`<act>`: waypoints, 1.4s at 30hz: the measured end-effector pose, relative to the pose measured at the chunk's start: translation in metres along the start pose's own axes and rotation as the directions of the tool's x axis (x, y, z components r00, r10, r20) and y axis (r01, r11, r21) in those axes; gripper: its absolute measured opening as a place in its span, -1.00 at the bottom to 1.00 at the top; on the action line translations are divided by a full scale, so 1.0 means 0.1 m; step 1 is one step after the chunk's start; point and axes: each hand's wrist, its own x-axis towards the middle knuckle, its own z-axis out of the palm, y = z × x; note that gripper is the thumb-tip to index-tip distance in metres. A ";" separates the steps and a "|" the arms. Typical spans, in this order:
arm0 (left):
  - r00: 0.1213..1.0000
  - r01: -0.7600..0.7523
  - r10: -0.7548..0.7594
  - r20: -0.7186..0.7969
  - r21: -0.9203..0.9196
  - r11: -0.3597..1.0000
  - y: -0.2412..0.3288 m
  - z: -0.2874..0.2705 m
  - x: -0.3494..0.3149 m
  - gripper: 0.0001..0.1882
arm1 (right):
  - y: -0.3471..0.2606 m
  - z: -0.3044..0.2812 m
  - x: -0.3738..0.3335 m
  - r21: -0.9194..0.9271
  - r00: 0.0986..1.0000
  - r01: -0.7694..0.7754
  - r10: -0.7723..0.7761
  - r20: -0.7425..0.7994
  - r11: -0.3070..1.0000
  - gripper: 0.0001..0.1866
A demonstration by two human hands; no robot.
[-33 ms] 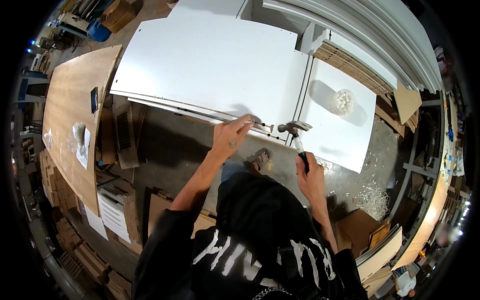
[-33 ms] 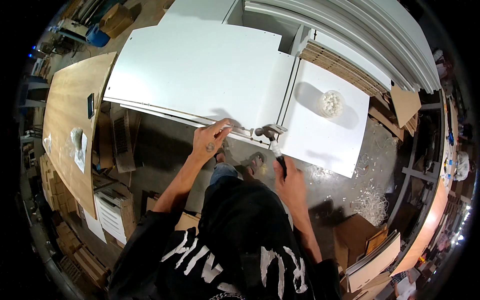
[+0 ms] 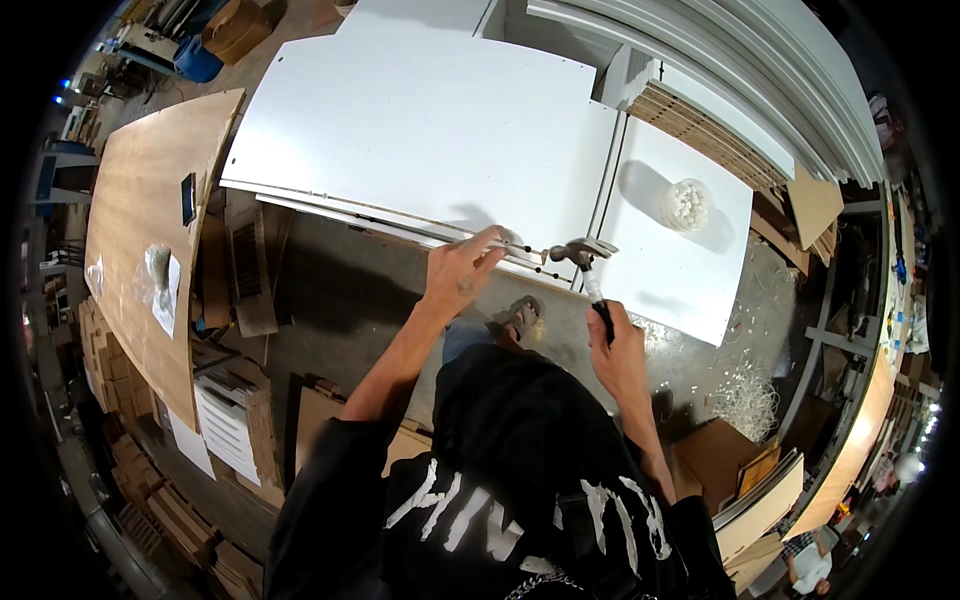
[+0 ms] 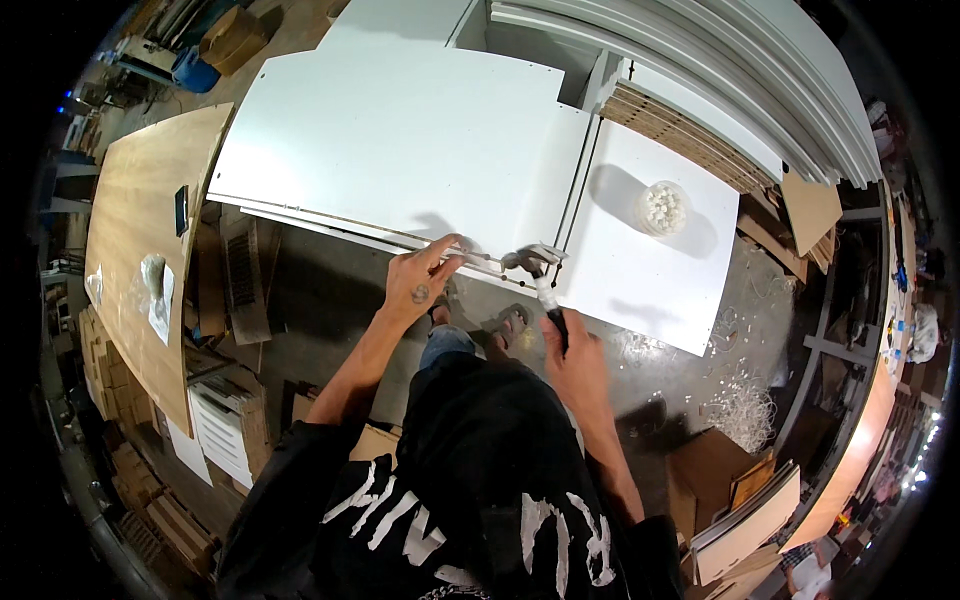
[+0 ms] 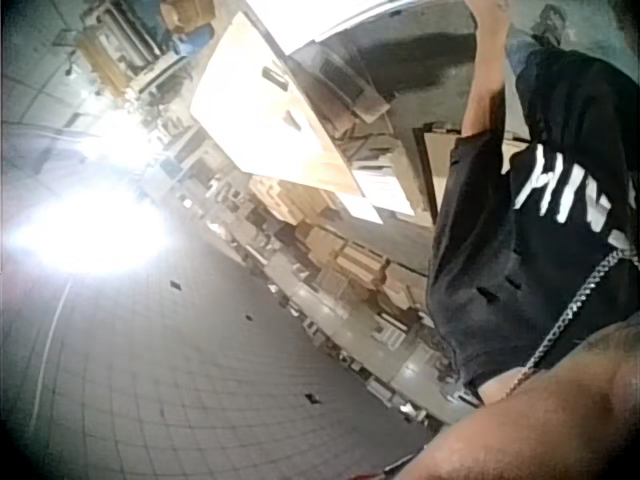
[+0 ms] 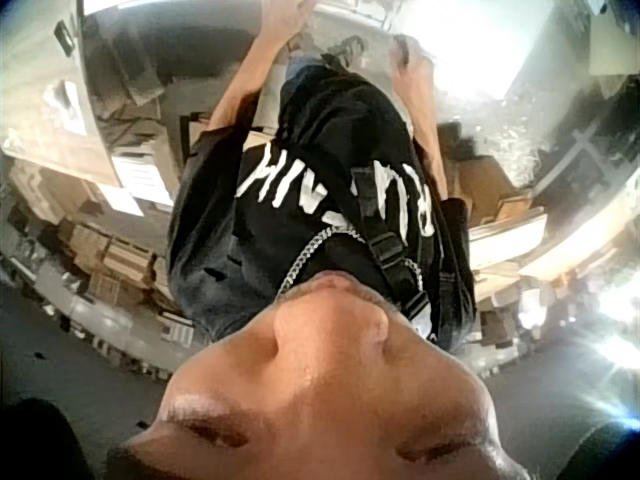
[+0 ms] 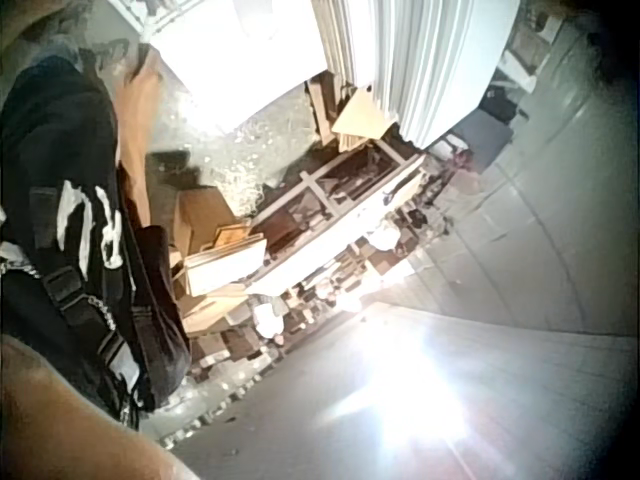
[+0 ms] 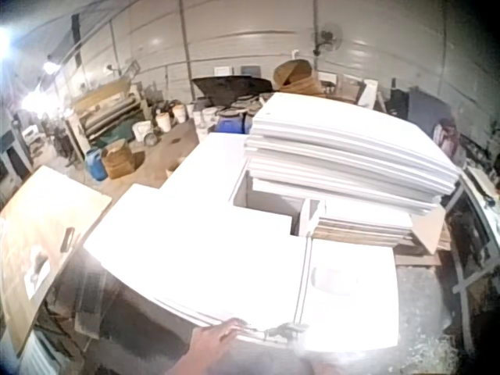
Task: The person nails a thin wooden strip onto the edge of a white furniture panel using a hammer and small nails.
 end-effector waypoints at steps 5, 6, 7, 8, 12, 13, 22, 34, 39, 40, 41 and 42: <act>0.975 0.222 -0.221 0.024 -0.174 0.959 -0.08 0.00 -0.14 -0.67 | -0.48 0.02 0.16 0.032 0.986 0.162 -0.160 -0.046 0.986 -0.76; 0.963 0.259 -0.269 -0.005 -0.262 0.930 -0.05 -0.02 -0.16 -0.67 | -0.54 0.04 0.17 0.001 0.970 0.228 -0.227 -0.085 0.974 -0.77; 0.862 0.501 -0.484 0.152 -0.407 0.764 -0.02 -0.04 -0.21 -0.70 | -0.57 0.06 0.17 -0.032 0.948 0.292 -0.293 -0.122 0.956 -0.77; 0.815 0.563 -0.548 0.188 -0.481 0.671 0.01 -0.09 -0.27 -0.74 | -0.57 0.10 0.18 -0.025 0.932 0.332 -0.332 -0.146 0.943 -0.77; 0.713 0.610 -0.555 0.428 -0.769 0.191 -0.08 -0.19 -0.62 -0.82 | -0.35 0.32 0.27 -0.200 0.908 0.384 -0.408 -0.092 0.901 -0.75; 0.723 0.578 -0.490 0.488 -0.815 0.040 -0.13 -0.23 -0.71 -0.81 | -0.25 0.38 0.31 -0.295 0.915 0.373 -0.401 -0.039 0.880 -0.74; 0.690 0.457 -0.584 0.428 -0.883 -0.108 -0.11 -0.60 -0.97 -0.78 | -0.18 0.32 0.30 -0.165 0.947 0.315 -0.321 -0.009 0.935 -0.77; 0.640 0.488 -0.683 0.351 -0.873 0.009 -0.09 -0.60 -1.09 -0.79 | -0.21 0.35 0.43 -0.273 0.931 0.366 -0.350 0.105 0.890 -0.76; 0.689 0.455 -0.642 0.338 -0.890 0.020 -0.02 -0.61 -0.95 -0.82 | -0.18 0.44 0.42 -0.267 0.949 0.314 -0.300 0.091 0.911 -0.78; 0.713 0.435 -0.620 0.328 -0.900 0.023 0.01 -0.60 -0.89 -0.83 | -0.16 0.44 0.47 -0.338 0.952 0.303 -0.269 0.145 0.891 -0.77; 0.741 0.422 -0.581 0.336 -0.906 0.014 0.05 -0.60 -0.81 -0.82 | -0.13 0.41 0.45 -0.322 0.950 0.307 -0.270 0.156 0.895 -0.79; 0.764 0.410 -0.548 0.341 -0.912 0.004 0.13 -0.61 -0.73 -0.82 | -0.16 0.36 0.43 -0.249 0.960 0.274 -0.249 0.125 0.929 -0.79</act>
